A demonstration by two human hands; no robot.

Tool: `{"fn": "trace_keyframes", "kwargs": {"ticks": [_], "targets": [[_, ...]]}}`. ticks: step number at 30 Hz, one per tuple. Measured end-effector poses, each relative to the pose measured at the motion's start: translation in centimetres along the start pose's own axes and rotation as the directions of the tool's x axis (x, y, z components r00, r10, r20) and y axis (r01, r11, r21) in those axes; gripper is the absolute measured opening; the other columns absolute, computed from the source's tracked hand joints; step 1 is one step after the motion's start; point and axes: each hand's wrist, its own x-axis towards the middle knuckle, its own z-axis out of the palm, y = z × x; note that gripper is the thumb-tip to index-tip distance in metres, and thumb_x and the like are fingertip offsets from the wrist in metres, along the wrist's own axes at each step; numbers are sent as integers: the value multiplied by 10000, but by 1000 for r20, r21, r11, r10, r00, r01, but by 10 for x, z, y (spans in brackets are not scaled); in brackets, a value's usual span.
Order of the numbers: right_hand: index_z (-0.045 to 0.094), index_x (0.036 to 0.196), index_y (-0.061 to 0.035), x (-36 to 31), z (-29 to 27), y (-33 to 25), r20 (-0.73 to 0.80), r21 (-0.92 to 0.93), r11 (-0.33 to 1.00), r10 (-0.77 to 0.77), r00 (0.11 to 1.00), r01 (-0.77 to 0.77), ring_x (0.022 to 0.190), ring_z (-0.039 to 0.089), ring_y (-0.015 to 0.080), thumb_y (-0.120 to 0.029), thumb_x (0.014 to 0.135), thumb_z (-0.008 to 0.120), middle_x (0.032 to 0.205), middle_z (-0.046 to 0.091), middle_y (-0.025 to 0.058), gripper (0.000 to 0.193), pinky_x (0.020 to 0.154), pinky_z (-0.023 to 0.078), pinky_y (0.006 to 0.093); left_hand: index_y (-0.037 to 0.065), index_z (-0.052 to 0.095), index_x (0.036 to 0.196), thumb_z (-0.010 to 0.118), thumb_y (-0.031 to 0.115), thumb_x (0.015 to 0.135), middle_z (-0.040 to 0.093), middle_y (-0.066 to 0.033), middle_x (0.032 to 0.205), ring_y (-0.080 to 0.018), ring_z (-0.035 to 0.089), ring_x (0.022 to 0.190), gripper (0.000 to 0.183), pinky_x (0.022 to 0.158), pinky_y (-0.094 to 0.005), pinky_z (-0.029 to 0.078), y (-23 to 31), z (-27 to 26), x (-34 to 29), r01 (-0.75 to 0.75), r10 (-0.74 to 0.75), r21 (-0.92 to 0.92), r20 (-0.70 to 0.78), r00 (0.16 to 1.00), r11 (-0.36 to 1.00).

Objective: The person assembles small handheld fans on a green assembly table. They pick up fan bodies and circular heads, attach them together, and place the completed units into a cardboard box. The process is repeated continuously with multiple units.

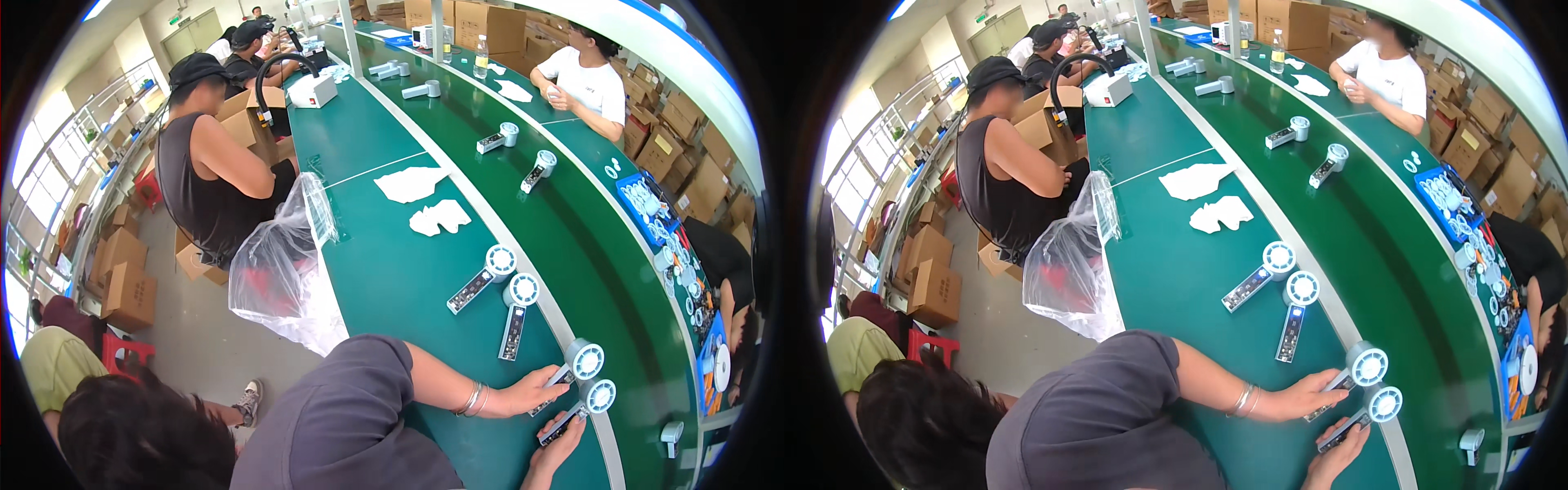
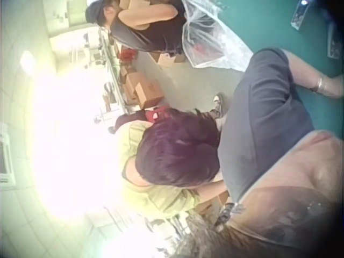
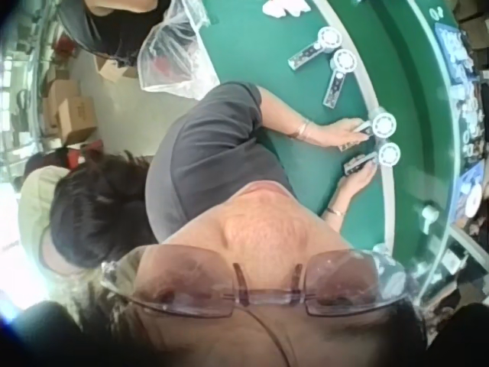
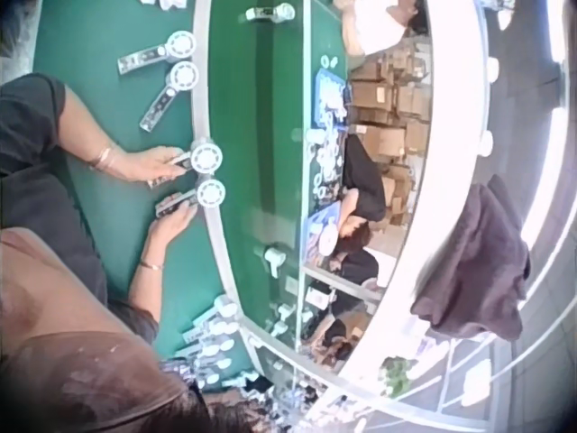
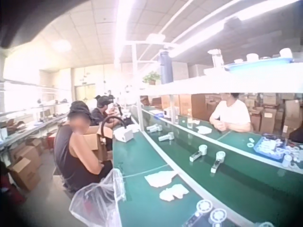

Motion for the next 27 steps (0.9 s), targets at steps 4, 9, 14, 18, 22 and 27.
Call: {"fn": "trace_keyframes", "kwargs": {"ticks": [4,9,14,18,22,27], "targets": [[414,1143,-50,-2,0,-1,1,3,1000,-22,1000,22,524,442,71,-239,940,384,782,502,32,279,412,348,196,19,469,1109,517,233,919,484,-24,893,-86,453,822,290,720,-255,408,8,0,-1,6,-6,34,7,1000,999],[410,1146,-44,-1,-2,2,49,20,1000,-25,998,24,524,449,79,-232,937,374,784,502,40,283,417,358,200,22,468,1114,516,207,919,488,-15,912,-84,452,836,273,737,-257,410,4,0,1,30,-30,-8,21,999,1000],[397,1173,-43,-2,-1,4,36,16,1000,-24,999,24,532,454,79,-227,938,377,792,506,42,298,418,361,201,20,463,1140,520,205,921,502,-12,948,-73,451,873,292,764,-248,413,3,2,3,-24,24,-28,23,999,999],[391,1186,-46,-4,4,2,11,15,999,-42,999,42,541,456,75,-230,940,385,794,509,38,307,421,361,199,19,461,1152,525,195,919,504,-14,957,-72,456,874,299,765,-243,416,8,-1,0,-41,41,-36,11,999,999],[393,1178,-49,-10,9,0,-44,19,999,-41,998,42,534,454,69,-240,942,397,776,508,31,303,420,362,197,20,467,1150,531,177,916,505,-8,949,-65,463,854,290,737,-227,418,3,0,0,-51,51,-36,1,999,998],[408,1105,-50,-5,3,2,-10,30,996,-80,997,80,500,446,70,-243,943,410,725,498,28,252,410,369,205,45,502,1110,564,158,896,533,24,866,-43,484,764,249,648,-219,432,2,3,8,-65,66,13,-11,998,998]]}}
